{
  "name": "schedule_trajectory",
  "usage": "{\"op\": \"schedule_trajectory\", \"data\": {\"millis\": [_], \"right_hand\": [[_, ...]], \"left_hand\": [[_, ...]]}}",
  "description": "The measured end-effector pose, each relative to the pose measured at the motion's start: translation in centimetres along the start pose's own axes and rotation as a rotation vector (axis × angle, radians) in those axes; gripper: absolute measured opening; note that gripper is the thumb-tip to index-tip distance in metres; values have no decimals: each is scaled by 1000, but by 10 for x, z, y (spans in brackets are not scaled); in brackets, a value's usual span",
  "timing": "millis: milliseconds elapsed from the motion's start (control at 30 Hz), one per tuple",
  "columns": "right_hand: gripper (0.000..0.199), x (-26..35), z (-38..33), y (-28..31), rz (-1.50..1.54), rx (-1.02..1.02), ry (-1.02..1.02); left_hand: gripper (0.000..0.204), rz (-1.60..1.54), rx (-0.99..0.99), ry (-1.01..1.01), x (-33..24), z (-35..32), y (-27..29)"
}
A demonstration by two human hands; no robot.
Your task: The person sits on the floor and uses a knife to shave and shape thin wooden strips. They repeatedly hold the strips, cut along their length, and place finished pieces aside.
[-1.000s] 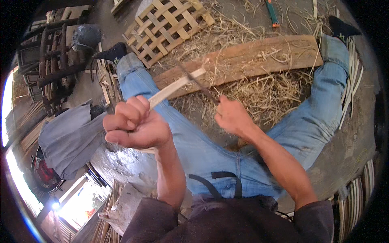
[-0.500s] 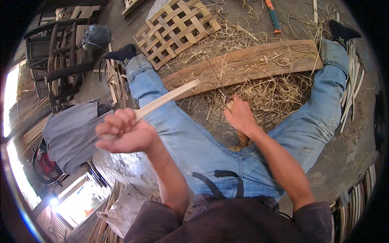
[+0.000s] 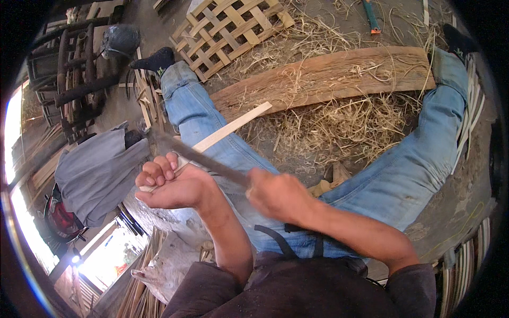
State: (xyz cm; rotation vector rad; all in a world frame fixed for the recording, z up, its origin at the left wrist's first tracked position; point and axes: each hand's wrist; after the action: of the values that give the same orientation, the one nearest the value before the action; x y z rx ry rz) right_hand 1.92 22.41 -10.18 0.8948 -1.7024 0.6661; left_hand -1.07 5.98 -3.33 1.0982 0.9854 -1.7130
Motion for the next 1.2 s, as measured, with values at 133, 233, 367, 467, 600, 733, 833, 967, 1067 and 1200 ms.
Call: {"op": "schedule_trajectory", "data": {"millis": [133,233,367,467,600,733,833,967,1067,1200], "right_hand": [[27,-22,12,16,49,-80,-162],[29,-14,6,17,83,-39,-103],[31,-46,18,25,28,-66,-300],[35,-55,20,27,47,-76,-283],[33,-64,25,23,10,-86,-248],[32,-64,25,26,-11,-93,-237],[33,-70,22,24,-66,-70,-244],[33,-63,22,24,-41,-95,-317],[28,-68,22,21,-177,-96,-312],[27,-67,23,30,-104,-138,-371]], "left_hand": [[39,-4,-34,8,-1,1,2],[37,-25,49,4,2,2,3],[36,10,56,15,0,4,4],[35,-35,57,45,1,7,9],[35,53,33,21,4,9,7],[36,75,15,28,6,15,13],[37,74,29,18,5,14,11],[37,50,62,12,6,13,8],[36,64,55,32,3,10,10],[36,67,39,16,1,7,6]]}}
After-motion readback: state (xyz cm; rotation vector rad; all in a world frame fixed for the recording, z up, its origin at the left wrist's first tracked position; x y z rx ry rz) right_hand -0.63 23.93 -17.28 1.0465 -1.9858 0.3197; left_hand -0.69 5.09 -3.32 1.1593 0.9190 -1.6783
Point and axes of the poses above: each hand's wrist, its own z-axis towards the middle knuckle, its own y-axis out of the back of the hand, x = y × z, and after that the axes turned 10 degrees about z, right-handed
